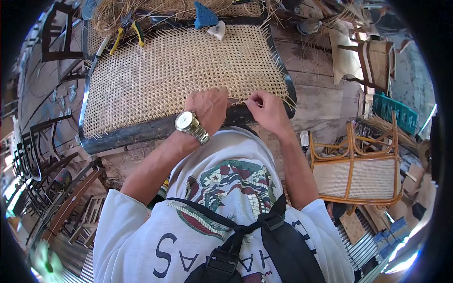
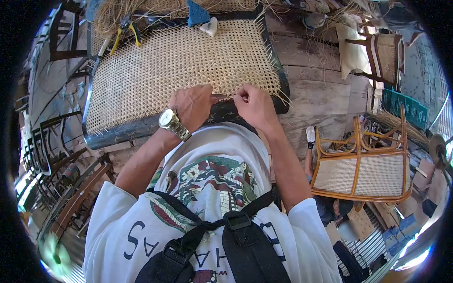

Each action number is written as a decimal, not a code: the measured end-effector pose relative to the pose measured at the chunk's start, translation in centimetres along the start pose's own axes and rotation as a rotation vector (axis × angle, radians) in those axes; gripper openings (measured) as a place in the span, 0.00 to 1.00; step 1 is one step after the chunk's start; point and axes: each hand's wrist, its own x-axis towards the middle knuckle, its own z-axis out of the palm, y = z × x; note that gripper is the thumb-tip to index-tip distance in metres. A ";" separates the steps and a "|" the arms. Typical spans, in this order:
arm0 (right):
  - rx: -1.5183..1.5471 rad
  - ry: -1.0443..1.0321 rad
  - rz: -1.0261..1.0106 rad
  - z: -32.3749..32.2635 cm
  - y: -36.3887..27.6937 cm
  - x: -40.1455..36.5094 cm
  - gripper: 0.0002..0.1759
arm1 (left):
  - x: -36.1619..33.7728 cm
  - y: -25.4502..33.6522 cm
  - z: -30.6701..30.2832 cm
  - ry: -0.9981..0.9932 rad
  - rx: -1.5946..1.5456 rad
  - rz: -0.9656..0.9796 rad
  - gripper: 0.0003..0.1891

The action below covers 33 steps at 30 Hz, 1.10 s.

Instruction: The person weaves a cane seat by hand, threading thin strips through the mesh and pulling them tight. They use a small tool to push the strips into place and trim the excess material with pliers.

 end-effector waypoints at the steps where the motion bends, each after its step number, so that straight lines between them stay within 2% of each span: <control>1: -0.006 -0.006 -0.006 0.0 0.0 0.0 0.11 | -0.1 0.2 -0.1 0.015 0.021 -0.002 0.11; 6: -0.106 0.057 -0.017 1.2 0.8 -0.4 0.09 | 0.3 1.4 -1.1 -0.017 0.142 0.016 0.07; 9: -0.175 0.106 -0.051 1.9 0.8 -0.5 0.08 | 1.3 1.5 -1.8 -0.026 0.240 0.146 0.08; 12: -0.205 0.140 -0.073 2.3 1.2 -0.8 0.07 | 1.5 0.8 -2.0 -0.014 0.187 0.183 0.08; 14: -0.207 0.155 -0.095 2.4 1.1 -0.6 0.07 | 1.2 0.2 -1.7 -0.018 0.187 0.127 0.09; 16: -0.225 0.180 -0.205 2.4 1.1 -0.8 0.07 | 0.7 0.0 -1.4 -0.016 0.080 0.061 0.11; 21: -0.147 0.140 -0.131 1.8 1.3 -0.9 0.08 | 0.8 1.5 -1.7 -0.040 0.100 -0.001 0.12; 22: -0.080 0.128 -0.084 1.6 1.5 -0.9 0.08 | 1.1 1.5 -1.2 -0.052 0.171 0.016 0.13; 24: -0.080 0.099 -0.114 0.9 1.3 -0.9 0.09 | 1.8 1.2 -1.2 -0.064 0.246 0.030 0.13; 26: -0.082 0.072 -0.143 0.8 1.1 -0.9 0.10 | 2.5 0.7 -2.0 -0.143 0.120 -0.041 0.14; 27: -0.096 0.078 -0.127 0.9 1.1 -0.9 0.09 | 3.1 0.0 -2.3 -0.146 0.056 0.020 0.15; 29: -0.109 0.085 -0.114 1.2 1.1 -0.7 0.08 | 3.0 0.0 -2.1 -0.133 0.071 -0.006 0.15; 30: -0.172 0.099 -0.169 1.4 1.2 -0.7 0.07 | 2.7 0.0 -1.8 -0.125 0.081 -0.031 0.15; 31: -0.234 0.113 -0.225 1.6 1.2 -0.7 0.06 | 1.8 0.3 -1.2 -0.018 0.071 -0.009 0.15; 33: -0.264 0.126 -0.245 1.8 1.0 -0.8 0.06 | 0.7 0.3 -0.2 0.028 0.070 -0.013 0.15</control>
